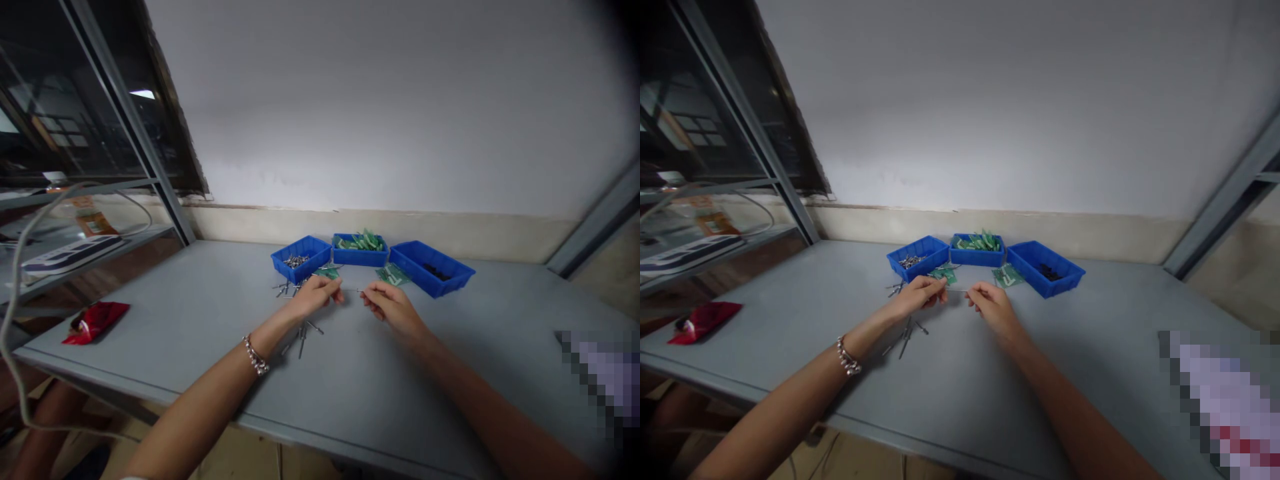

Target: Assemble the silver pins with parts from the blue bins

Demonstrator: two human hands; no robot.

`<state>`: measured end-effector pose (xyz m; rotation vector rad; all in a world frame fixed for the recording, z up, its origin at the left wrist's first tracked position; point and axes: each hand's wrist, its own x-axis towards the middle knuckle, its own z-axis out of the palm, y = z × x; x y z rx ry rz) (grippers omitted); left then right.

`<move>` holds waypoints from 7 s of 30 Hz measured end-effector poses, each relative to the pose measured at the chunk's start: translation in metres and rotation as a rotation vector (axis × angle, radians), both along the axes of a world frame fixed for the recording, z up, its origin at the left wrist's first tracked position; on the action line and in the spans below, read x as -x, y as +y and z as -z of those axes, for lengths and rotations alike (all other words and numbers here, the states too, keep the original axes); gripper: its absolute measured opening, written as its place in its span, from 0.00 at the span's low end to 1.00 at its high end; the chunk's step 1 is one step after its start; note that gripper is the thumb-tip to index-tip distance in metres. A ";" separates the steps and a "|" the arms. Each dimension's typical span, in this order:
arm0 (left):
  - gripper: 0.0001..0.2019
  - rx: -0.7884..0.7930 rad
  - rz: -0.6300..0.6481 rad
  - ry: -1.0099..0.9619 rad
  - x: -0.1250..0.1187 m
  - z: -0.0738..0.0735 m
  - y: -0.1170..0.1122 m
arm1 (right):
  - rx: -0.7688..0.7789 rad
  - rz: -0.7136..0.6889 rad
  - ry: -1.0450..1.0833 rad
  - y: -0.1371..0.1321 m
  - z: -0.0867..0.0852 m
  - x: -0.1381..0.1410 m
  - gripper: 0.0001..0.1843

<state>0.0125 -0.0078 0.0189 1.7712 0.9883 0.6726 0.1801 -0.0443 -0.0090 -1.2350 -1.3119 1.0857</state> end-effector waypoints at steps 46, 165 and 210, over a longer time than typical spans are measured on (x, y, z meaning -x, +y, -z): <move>0.20 0.111 -0.058 0.003 -0.002 -0.001 -0.003 | -0.021 0.002 -0.161 -0.002 -0.003 0.002 0.11; 0.08 -0.888 -0.227 0.447 0.033 -0.014 0.017 | -0.484 -0.103 -1.041 -0.033 0.009 0.055 0.05; 0.16 -0.133 0.212 0.122 0.016 0.000 0.010 | -0.196 0.046 -0.486 -0.009 -0.002 0.011 0.14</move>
